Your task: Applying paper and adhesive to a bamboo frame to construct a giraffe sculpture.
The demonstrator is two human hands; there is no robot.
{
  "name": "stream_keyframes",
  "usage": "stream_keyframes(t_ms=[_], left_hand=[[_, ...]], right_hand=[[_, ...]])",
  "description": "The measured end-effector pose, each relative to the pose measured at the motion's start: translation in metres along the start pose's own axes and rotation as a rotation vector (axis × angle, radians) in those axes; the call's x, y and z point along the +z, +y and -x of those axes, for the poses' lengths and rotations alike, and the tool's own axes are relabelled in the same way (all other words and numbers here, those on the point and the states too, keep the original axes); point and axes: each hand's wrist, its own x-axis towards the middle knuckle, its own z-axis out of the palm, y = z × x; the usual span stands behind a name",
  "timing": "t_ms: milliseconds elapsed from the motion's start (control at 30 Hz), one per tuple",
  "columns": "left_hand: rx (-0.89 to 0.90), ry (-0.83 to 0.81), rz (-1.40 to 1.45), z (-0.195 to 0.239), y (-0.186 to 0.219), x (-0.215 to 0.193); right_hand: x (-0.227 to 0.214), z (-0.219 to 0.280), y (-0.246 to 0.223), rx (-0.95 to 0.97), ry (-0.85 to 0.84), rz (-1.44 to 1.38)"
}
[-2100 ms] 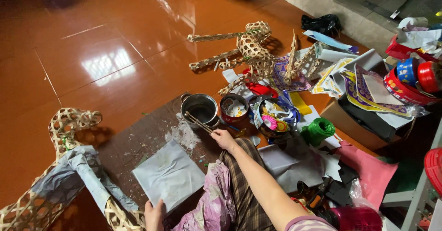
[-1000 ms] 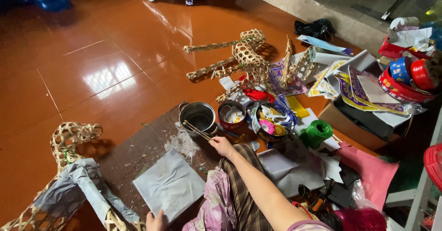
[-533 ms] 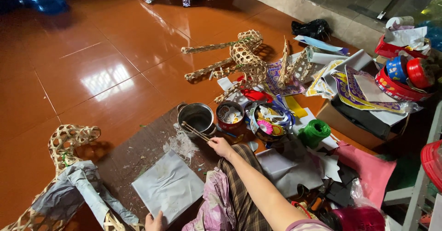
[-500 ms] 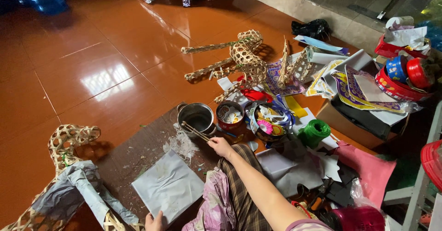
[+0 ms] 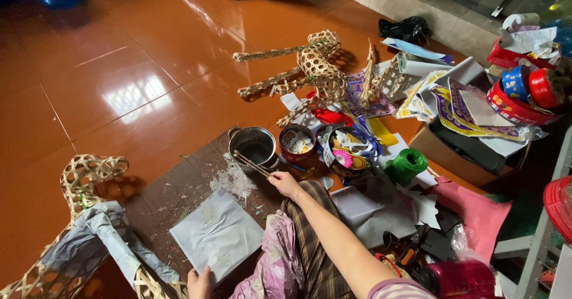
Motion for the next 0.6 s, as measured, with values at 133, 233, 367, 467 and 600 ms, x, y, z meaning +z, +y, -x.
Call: stream_keyframes(t_ms=[133, 233, 367, 467, 600], left_hand=[[-0.057, 0.020, -0.028, 0.011, 0.011, -0.001], [-0.035, 0.016, -0.084, 0.024, 0.022, -0.005], [-0.016, 0.015, -0.038, 0.043, 0.049, -0.004], [-0.032, 0.026, 0.030, 0.061, 0.078, -0.002], [0.023, 0.055, 0.039, 0.068, 0.093, -0.002]], right_hand=[[-0.005, 0.003, -0.004, -0.026, -0.050, -0.074], [-0.006, -0.001, 0.006, 0.027, -0.126, -0.243], [-0.006, -0.008, 0.015, 0.020, -0.150, -0.331], [-0.008, 0.006, -0.008, 0.058, -0.143, -0.328], [-0.010, 0.010, -0.017, 0.066, -0.142, -0.357]])
